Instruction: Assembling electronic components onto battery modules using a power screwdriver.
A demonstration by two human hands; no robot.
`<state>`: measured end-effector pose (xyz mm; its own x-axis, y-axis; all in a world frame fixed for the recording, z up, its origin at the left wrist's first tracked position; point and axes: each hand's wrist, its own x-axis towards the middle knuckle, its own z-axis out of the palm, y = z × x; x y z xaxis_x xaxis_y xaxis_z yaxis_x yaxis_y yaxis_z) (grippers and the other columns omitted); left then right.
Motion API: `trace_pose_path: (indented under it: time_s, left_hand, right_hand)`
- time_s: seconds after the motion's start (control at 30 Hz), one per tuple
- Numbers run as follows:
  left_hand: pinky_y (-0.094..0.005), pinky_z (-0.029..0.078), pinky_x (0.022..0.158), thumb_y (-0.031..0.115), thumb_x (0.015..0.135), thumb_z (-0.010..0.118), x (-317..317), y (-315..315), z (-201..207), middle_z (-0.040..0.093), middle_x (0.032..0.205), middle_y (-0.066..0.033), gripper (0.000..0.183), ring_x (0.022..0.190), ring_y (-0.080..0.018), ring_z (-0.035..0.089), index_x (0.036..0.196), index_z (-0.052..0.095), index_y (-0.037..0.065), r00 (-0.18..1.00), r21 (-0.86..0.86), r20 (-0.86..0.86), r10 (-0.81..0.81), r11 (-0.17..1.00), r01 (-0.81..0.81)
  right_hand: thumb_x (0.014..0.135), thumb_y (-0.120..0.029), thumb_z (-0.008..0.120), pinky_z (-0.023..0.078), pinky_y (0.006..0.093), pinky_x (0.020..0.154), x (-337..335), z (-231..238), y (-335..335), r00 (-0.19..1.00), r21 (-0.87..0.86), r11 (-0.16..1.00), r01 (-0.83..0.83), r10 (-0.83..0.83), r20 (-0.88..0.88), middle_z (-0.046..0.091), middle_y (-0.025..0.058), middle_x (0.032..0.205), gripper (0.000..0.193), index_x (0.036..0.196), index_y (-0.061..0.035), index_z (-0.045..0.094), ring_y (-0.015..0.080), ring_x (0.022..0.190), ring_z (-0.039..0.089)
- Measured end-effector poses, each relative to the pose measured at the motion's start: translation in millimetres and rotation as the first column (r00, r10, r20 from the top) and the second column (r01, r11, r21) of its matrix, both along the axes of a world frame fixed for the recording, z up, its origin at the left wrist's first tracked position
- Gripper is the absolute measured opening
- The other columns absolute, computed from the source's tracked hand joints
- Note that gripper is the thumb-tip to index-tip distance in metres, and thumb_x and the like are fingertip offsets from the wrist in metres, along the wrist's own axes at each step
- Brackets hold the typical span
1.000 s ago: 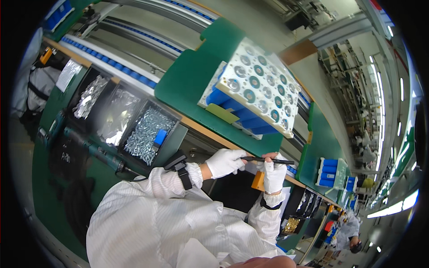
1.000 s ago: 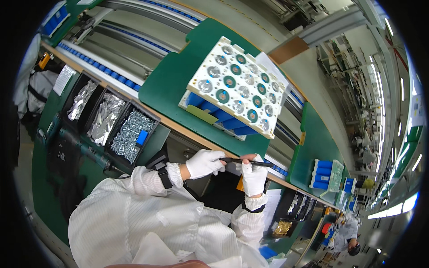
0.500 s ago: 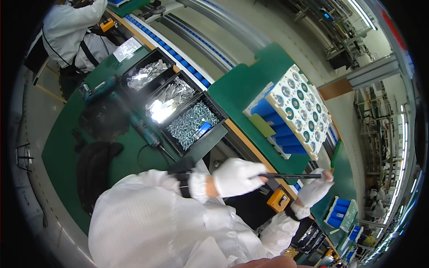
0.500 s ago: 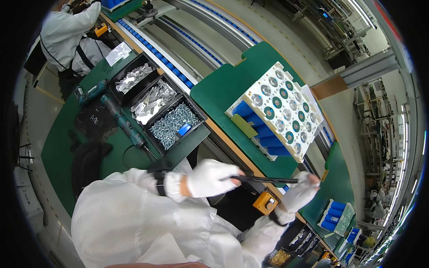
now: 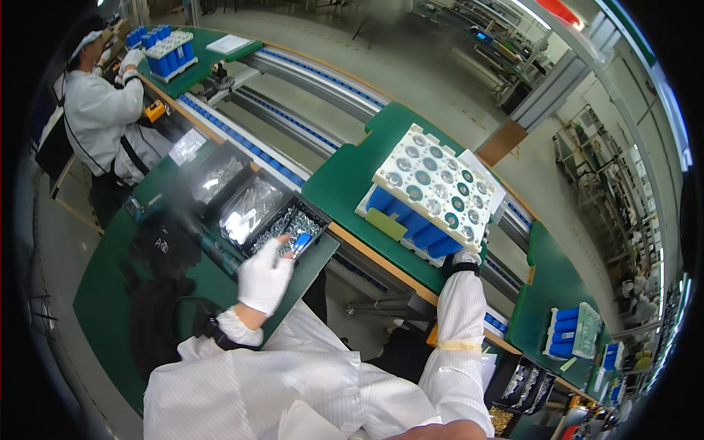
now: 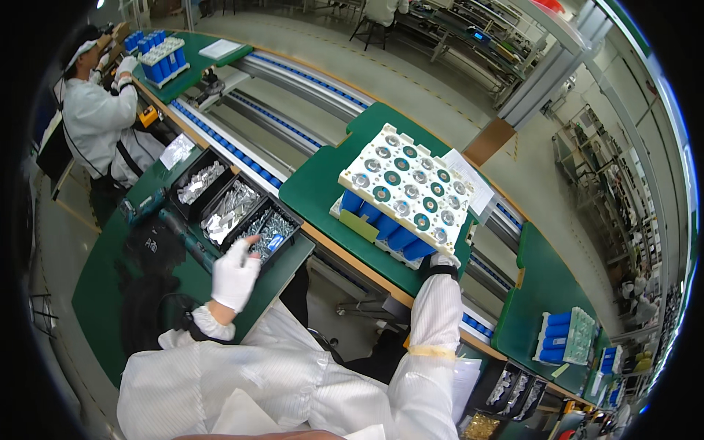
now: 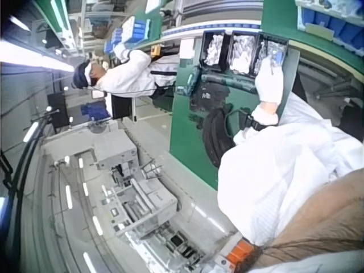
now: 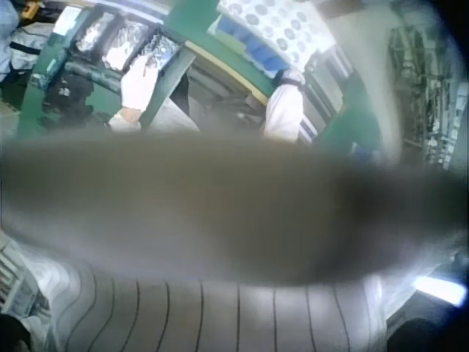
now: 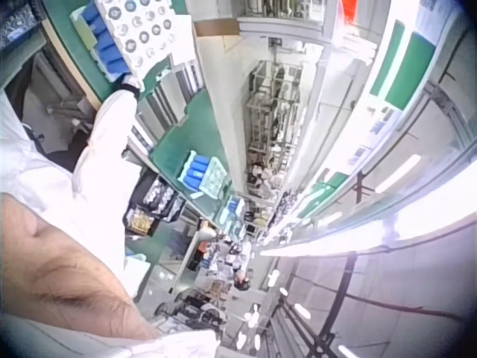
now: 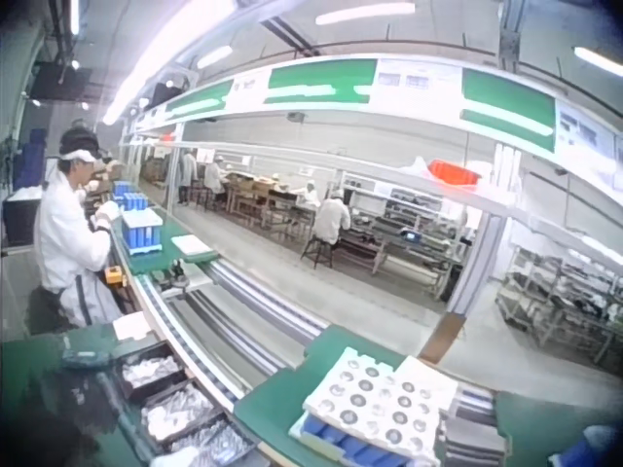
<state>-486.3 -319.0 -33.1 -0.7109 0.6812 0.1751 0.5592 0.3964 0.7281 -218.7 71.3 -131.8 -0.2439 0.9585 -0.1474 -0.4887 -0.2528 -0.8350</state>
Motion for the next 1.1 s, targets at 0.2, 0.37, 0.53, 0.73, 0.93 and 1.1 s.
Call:
trace_pose_path:
  time_s: [0.2,0.37,0.53,0.73,0.93,1.1]
  left_hand:
    - [-0.0364,0.037,0.109,0.017,0.099,0.051,58.0,119.0,24.7,0.036,0.15,-0.0228,0.06,0.137,-0.0301,0.041,0.15,0.025,-0.001,0.815,0.375,0.36,-0.454,0.87,0.319]
    - [-0.0453,0.035,0.108,0.033,0.1,0.049,78.6,180.1,-2.9,0.03,0.15,-0.0295,0.058,0.134,-0.0435,0.038,0.143,0.035,-0.002,0.93,0.281,0.167,-0.329,0.92,0.275]
    - [-0.043,0.039,0.103,0.03,0.099,0.045,41.4,195.1,5.4,0.044,0.136,-0.029,0.032,0.124,-0.0446,0.043,0.11,0.055,0.002,0.898,0.218,-0.089,-0.432,0.871,0.44]
    - [-0.0369,0.035,0.109,0.031,0.099,0.042,-24.5,271.7,-13.2,0.048,0.139,-0.0238,0.044,0.131,-0.0369,0.043,0.124,0.055,-0.003,0.811,0.409,0.128,-0.571,0.775,0.482]
    - [-0.0277,0.045,0.095,0.032,0.103,0.041,-8.0,313.6,14.7,0.06,0.127,-0.008,0.045,0.112,-0.0164,0.057,0.134,0.052,0.001,0.416,0.452,0.664,-0.621,0.777,0.438]
    - [-0.0282,0.05,0.088,0.04,0.103,0.045,15.4,258.9,24.8,0.065,0.117,-0.007,0.047,0.101,-0.014,0.062,0.128,0.056,0.002,0.364,0.55,0.7,-0.615,0.789,0.275]
  right_hand:
    - [0.104,-0.033,0.037,0.048,0.0329,0.093,-1.9,-0.6,2.5,1.0,0.0,1.0,-0.001,0.001,-0.01,0.063,0.0111,0.121,0.043,0.127,-0.0002,0.053,0.0201,0.105,0.062]
    - [0.105,-0.031,0.036,0.049,0.0313,0.092,9.7,-6.9,5.9,1.0,-0.014,1.0,0.006,-0.006,-0.022,0.063,0.0115,0.12,0.041,0.125,0.0005,0.053,0.0188,0.104,0.062]
    - [0.106,-0.028,0.032,0.049,0.0288,0.082,15.0,-13.9,7.3,0.962,0.353,0.933,0.066,-0.154,0.224,0.064,0.0102,0.105,0.039,0.116,0.0003,0.058,0.0165,0.092,0.06]
    - [0.104,-0.027,0.037,0.042,0.0272,0.057,31.2,3.9,-41.1,0.736,0.396,0.892,-0.217,-0.117,0.666,0.06,0.0051,0.069,0.037,0.105,-0.0009,0.063,0.0141,0.063,0.052]
    - [0.104,-0.036,0.038,0.044,0.0376,0.064,27.6,-29.9,-6.6,0.837,0.351,0.931,-0.103,-0.109,0.536,0.064,0.01,0.077,0.049,0.091,0.0043,0.062,0.0229,0.07,0.058]
    - [0.102,-0.039,0.044,0.044,0.0331,0.095,-10.8,-27.2,39.5,0.98,-0.015,0.992,-0.126,0.122,-0.157,0.062,0.0085,0.115,0.044,0.119,0.0001,0.054,0.0192,0.102,0.058]
